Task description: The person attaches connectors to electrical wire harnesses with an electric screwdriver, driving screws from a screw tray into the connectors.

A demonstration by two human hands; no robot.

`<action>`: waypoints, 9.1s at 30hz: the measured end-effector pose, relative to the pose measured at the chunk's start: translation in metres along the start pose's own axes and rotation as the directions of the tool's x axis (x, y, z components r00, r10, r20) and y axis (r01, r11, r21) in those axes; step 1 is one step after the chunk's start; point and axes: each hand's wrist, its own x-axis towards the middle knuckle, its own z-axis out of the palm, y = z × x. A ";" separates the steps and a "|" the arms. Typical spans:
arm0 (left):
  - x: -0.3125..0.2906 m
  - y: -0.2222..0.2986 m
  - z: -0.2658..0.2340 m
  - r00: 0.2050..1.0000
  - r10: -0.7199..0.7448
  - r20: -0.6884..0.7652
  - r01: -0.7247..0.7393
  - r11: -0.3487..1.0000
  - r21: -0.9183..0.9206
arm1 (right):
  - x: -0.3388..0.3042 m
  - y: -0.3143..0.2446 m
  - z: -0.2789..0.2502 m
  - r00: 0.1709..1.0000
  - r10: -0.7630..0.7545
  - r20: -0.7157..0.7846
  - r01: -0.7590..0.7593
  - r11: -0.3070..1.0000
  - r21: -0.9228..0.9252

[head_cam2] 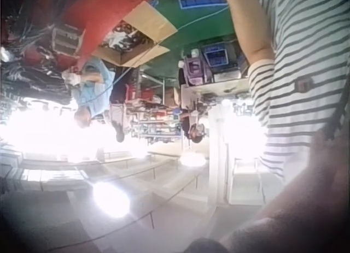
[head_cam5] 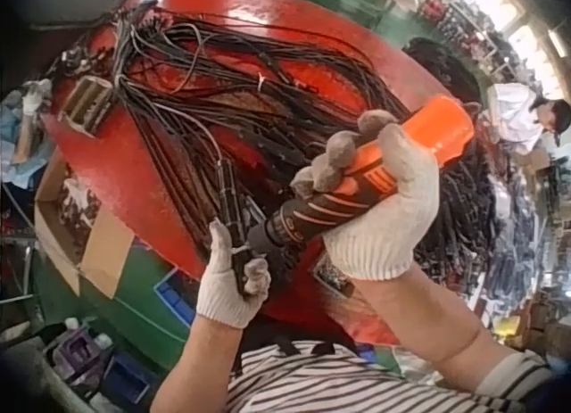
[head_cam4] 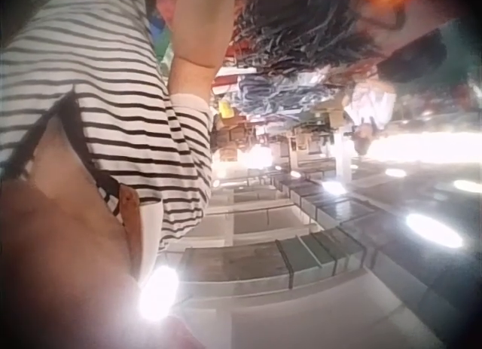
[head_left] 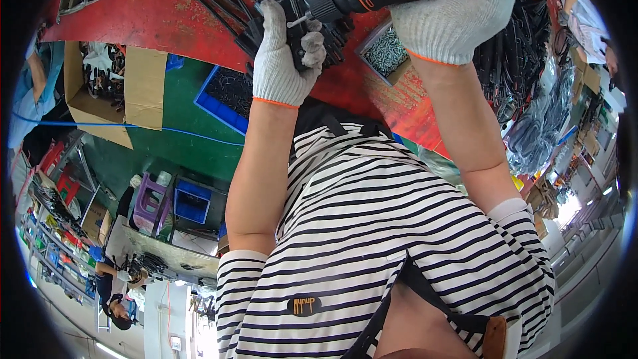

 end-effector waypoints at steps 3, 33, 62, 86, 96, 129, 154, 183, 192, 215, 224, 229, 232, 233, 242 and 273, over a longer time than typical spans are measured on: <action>0.001 0.001 -0.003 0.999 -0.030 0.044 0.031 0.999 -0.032 | -0.004 -0.001 0.005 0.998 -0.064 0.012 0.065 0.988 -0.140; 0.002 0.003 0.001 0.997 -0.049 0.057 0.053 0.997 -0.061 | -0.001 0.002 0.006 0.998 -0.058 -0.039 0.053 0.992 -0.119; 0.003 0.001 0.014 1.000 -0.006 -0.028 0.006 1.000 -0.028 | 0.001 0.006 0.005 0.945 0.056 0.322 -0.279 0.653 0.704; 0.002 0.001 0.019 0.994 0.075 -0.082 -0.066 0.992 0.104 | -0.011 -0.006 0.005 0.991 -0.049 0.128 0.064 0.991 -0.118; 0.004 0.000 0.015 0.997 0.076 -0.015 -0.074 0.993 0.089 | -0.010 -0.003 0.002 0.968 -0.048 0.245 0.051 0.999 -0.006; -0.040 0.012 -0.008 0.909 0.274 -0.313 -0.151 0.918 0.367 | -0.010 -0.049 -0.002 0.904 -0.357 0.237 0.419 0.853 -0.312; -0.027 -0.008 0.018 0.734 0.512 0.447 -0.075 -0.592 0.802 | -0.086 -0.091 -0.183 0.928 -0.304 -0.216 0.268 0.946 -0.183; 0.152 -0.054 0.081 0.913 0.408 0.020 0.265 -0.630 0.730 | -0.012 0.005 -0.192 0.711 0.616 -0.339 -0.703 0.623 -0.343; 0.097 -0.018 0.108 0.917 0.395 -0.064 -0.219 0.629 0.746 | -0.028 -0.032 -0.181 0.702 0.711 -0.046 -0.709 0.704 0.050; 0.094 0.024 0.049 0.997 -0.040 -0.062 0.053 0.971 0.233 | 0.012 -0.015 -0.070 0.762 0.544 -0.351 -0.610 0.784 -0.110; 0.146 0.045 0.065 0.996 -0.079 0.034 0.070 0.973 0.219 | 0.020 -0.018 -0.062 0.856 0.421 -0.299 -0.507 0.798 -0.326; 0.148 0.063 0.074 0.990 -0.076 -0.119 0.104 0.963 0.250 | 0.010 -0.018 -0.052 0.896 0.379 -0.233 -0.440 0.679 -0.588; 0.130 0.049 0.084 0.988 -0.056 -0.145 0.113 0.899 0.424 | -0.001 -0.015 -0.052 0.935 0.311 -0.171 -0.334 0.606 -0.722; 0.126 0.048 0.087 0.987 -0.053 -0.150 0.115 0.890 0.440 | -0.003 -0.016 -0.050 0.934 0.312 -0.174 -0.337 0.606 -0.720; 0.103 0.038 0.087 0.989 -0.087 -0.120 0.138 0.838 0.528 | -0.015 -0.008 -0.063 0.973 0.227 -0.046 -0.179 0.615 -0.768; 0.054 -0.024 0.076 0.999 -0.038 0.001 0.037 0.987 -0.159 | -0.021 -0.115 -0.209 0.998 0.008 -0.058 -0.003 0.996 0.088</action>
